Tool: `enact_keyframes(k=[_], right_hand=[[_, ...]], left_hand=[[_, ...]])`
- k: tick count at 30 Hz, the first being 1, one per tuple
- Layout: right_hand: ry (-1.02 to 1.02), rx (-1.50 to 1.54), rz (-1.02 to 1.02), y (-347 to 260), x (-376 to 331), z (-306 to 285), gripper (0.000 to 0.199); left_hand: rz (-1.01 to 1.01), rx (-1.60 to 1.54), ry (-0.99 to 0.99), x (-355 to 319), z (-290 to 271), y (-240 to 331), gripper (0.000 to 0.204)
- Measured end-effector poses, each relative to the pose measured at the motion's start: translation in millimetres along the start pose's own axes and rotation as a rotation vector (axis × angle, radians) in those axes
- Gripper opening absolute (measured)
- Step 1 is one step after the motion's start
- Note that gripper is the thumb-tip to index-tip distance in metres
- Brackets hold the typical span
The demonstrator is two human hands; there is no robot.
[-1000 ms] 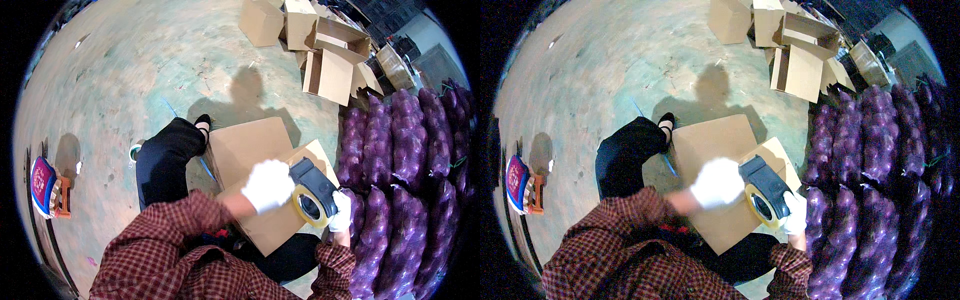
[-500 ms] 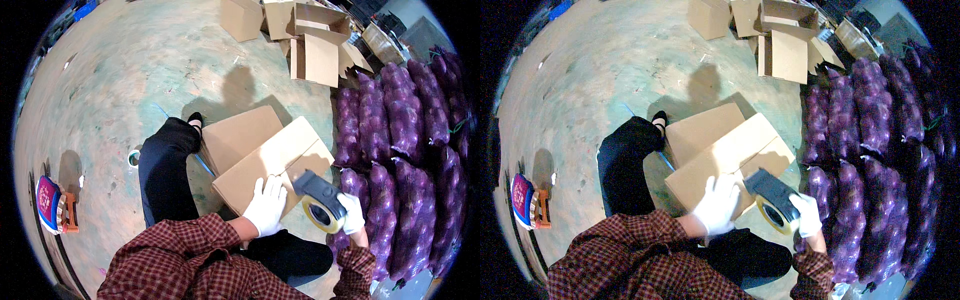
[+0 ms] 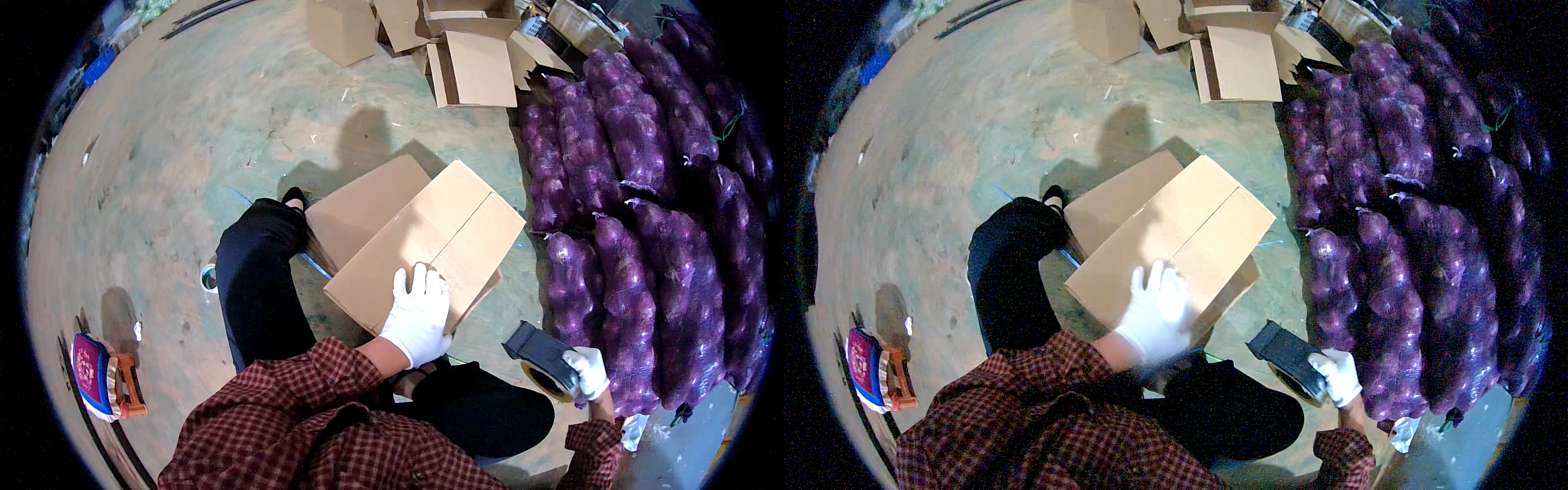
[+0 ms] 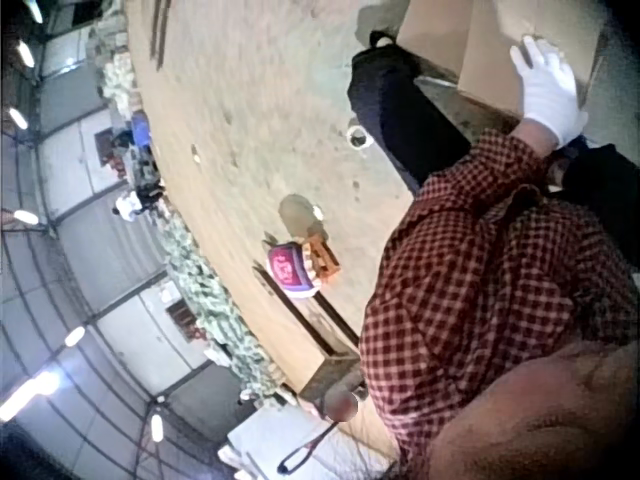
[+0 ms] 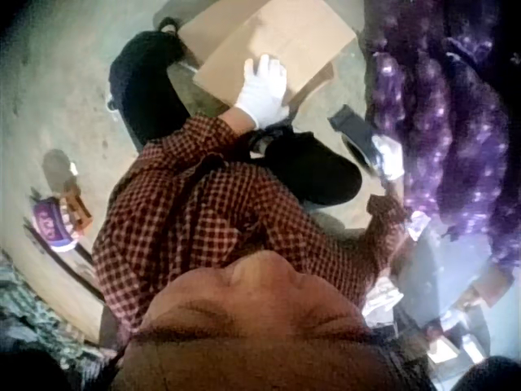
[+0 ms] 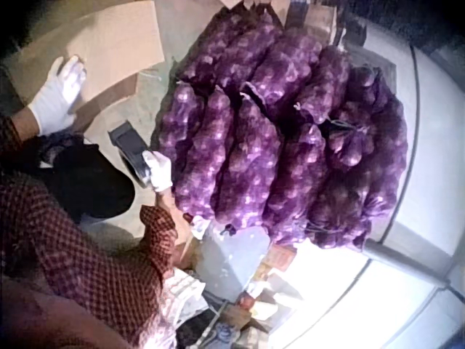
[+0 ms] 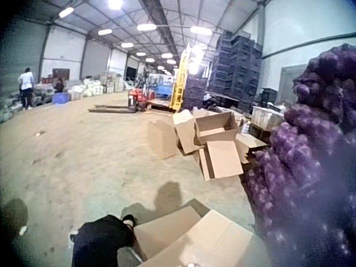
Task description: The person assembles cardboard boxes by hand and secures the bottoms using a tape dispenser.
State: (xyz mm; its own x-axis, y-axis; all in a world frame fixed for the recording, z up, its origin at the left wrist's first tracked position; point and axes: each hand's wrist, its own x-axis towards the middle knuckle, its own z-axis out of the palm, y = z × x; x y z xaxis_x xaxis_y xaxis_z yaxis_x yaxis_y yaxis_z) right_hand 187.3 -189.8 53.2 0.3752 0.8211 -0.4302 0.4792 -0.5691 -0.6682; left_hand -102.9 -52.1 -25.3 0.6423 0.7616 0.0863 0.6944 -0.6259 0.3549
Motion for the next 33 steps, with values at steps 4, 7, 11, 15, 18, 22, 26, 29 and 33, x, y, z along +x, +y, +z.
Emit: enact_keyframes(k=[4, 7, 11, 15, 18, 22, 26, 29, 33], right_hand=[[0.016, -0.098, -0.032, 21, 29, 26, 0.035], [0.009, -0.039, 0.017, 28, 46, 43, 0.037], [-0.061, -0.344, -0.003, 6, 82, 68, 0.053], [-0.105, -0.24, -0.002, -9, 113, 87, 0.055], [-0.16, -0.144, 0.063, -18, 115, 83, 0.055], [-0.141, -0.432, 0.269, -19, 118, 100, 0.055], [0.157, -0.147, 0.361, 21, 127, 63, 0.057], [0.403, -0.194, 0.323, 21, 126, 56, 0.058], [0.638, -0.072, 0.263, 25, 130, 48, 0.056]], left_hand=[[0.011, -0.004, -0.02, -1, 0, -1, 0.066], [0.022, 0.003, 0.044, -2, 2, 3, 0.064], [0.017, 0.05, -0.008, 2, -7, 5, 0.061], [0.011, 0.105, 0.009, 6, 0, 10, 0.063], [0.024, 0.158, 0.007, 6, 7, 17, 0.061], [0.103, 0.219, 0.08, 3, 5, 16, 0.06], [0.19, 0.177, -0.021, -7, -10, 1, 0.061], [0.316, 0.151, -0.211, -27, -36, -25, 0.063], [0.385, 0.378, -0.229, -52, -67, -75, 0.063]])
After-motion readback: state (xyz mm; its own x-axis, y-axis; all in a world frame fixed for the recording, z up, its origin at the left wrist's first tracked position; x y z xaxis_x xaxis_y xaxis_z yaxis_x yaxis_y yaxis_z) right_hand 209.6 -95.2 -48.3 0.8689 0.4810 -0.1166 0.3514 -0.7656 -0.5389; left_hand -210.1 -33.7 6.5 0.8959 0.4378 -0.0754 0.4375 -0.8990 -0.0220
